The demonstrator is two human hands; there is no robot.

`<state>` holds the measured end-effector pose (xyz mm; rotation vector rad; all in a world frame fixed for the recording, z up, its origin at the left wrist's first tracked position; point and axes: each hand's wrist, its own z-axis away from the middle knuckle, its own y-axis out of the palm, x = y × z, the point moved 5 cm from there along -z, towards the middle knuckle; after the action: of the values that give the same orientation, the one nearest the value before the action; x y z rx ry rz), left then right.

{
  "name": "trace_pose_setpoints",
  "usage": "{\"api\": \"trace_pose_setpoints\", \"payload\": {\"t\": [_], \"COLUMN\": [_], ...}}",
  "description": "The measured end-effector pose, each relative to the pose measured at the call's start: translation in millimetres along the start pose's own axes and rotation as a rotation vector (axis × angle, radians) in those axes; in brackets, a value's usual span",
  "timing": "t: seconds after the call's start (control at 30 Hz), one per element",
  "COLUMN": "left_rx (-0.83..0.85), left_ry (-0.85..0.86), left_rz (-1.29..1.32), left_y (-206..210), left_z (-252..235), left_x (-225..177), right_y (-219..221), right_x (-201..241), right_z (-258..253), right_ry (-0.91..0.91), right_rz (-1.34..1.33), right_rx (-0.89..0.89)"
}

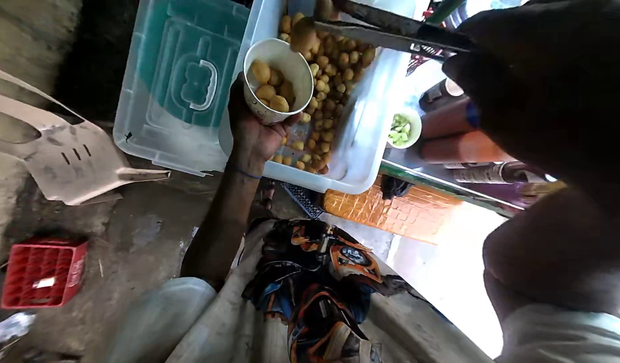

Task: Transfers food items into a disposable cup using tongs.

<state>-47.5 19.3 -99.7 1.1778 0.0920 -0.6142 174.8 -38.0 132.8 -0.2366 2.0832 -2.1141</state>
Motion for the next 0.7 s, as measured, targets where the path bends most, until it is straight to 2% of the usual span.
{"api": "trace_pose_setpoints", "payload": {"t": [0.1, 0.37, 0.6, 0.7], "left_rx": [0.029, 0.042, 0.029, 0.011], "left_ry": [-0.010, -0.040, -0.034, -0.018], "left_rz": [0.011, 0.013, 0.103, 0.091], "left_y": [-1, 1, -1, -2], "left_z": [-1, 1, 2, 2], "left_x": [0, 1, 0, 0], "right_y": [-12, 6, -14, 8], "right_x": [13, 60, 12, -5], "right_z": [11, 6, 27, 6], "right_ry": [-0.009, -0.074, 0.066, 0.057], "right_rz": [-0.031, 0.115, 0.008, 0.138], "right_rx": [-0.006, 0.099, -0.011, 0.074]}}
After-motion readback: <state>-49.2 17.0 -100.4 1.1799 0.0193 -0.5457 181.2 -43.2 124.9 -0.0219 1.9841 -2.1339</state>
